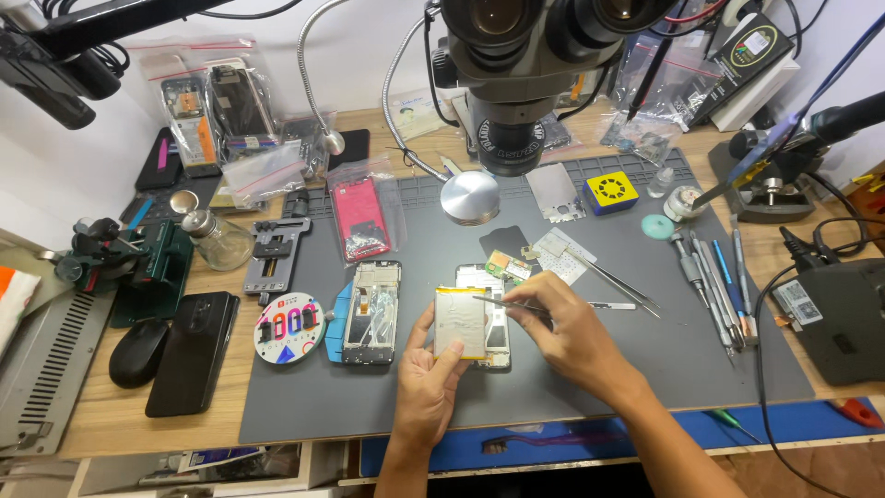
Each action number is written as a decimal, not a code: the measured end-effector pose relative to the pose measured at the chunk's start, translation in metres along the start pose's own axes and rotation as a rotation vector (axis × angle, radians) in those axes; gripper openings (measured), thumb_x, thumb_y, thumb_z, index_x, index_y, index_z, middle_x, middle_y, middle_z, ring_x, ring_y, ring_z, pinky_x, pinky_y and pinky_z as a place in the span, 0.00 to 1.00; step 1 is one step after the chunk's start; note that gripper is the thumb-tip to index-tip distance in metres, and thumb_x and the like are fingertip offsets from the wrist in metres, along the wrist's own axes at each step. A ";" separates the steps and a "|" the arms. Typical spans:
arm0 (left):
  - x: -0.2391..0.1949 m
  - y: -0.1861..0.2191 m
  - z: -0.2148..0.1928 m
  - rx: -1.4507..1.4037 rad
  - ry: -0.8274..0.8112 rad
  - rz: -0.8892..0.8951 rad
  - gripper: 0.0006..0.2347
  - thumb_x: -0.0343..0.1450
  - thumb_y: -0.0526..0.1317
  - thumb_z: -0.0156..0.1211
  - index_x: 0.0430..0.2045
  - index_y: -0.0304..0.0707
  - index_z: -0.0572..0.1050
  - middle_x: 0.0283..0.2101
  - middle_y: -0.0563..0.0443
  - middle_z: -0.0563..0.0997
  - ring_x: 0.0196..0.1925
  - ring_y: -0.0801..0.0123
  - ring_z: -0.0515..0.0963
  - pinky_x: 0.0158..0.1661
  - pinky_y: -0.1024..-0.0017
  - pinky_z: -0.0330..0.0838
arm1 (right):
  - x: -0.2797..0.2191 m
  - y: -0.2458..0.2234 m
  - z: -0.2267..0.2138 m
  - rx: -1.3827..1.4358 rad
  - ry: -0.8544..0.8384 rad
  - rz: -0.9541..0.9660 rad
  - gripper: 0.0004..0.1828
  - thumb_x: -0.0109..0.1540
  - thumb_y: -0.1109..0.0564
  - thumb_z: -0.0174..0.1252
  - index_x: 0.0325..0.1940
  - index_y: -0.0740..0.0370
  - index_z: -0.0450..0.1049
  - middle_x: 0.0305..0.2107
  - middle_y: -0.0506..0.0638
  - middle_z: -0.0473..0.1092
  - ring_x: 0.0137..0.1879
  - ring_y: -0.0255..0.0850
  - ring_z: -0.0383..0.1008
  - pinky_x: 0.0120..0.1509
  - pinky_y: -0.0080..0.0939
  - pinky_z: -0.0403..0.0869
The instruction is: The person handles a disassembled smartphone, peeling a protective film from the screen assembly and placing it on the workbench. They then use a screwdriver to remove screws from the phone's internal frame, carefully placing the screws on the mat.
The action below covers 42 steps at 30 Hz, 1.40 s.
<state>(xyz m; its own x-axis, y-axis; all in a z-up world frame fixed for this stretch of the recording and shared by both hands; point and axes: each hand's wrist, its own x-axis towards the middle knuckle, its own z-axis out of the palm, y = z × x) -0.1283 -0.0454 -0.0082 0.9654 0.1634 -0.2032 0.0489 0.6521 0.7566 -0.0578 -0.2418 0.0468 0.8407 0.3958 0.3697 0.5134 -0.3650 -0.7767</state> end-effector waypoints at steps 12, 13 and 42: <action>0.004 -0.009 -0.008 -0.014 -0.140 0.049 0.34 0.72 0.28 0.57 0.76 0.37 0.52 0.57 0.37 0.81 0.52 0.66 0.82 0.56 0.71 0.76 | 0.007 0.027 0.039 -0.182 0.011 -0.371 0.18 0.66 0.71 0.53 0.58 0.59 0.73 0.45 0.55 0.65 0.49 0.49 0.70 0.58 0.46 0.73; 0.003 -0.006 -0.006 -0.014 -0.139 0.047 0.34 0.72 0.28 0.57 0.76 0.37 0.52 0.57 0.37 0.81 0.52 0.66 0.82 0.56 0.71 0.76 | 0.005 0.031 0.041 -0.182 0.010 -0.369 0.18 0.66 0.71 0.53 0.58 0.59 0.73 0.45 0.55 0.65 0.49 0.49 0.70 0.58 0.46 0.73; 0.002 -0.003 0.007 0.077 0.098 0.115 0.23 0.70 0.29 0.63 0.61 0.37 0.64 0.48 0.30 0.85 0.46 0.56 0.86 0.53 0.62 0.81 | -0.014 0.020 0.044 -0.176 -0.035 -0.324 0.16 0.67 0.66 0.56 0.56 0.50 0.77 0.41 0.53 0.67 0.42 0.45 0.73 0.44 0.43 0.75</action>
<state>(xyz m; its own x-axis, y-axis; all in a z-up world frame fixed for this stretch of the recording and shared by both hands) -0.1243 -0.0521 -0.0067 0.9362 0.3078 -0.1695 -0.0372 0.5665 0.8232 -0.0672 -0.2177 0.0032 0.6250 0.5424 0.5614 0.7761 -0.3546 -0.5214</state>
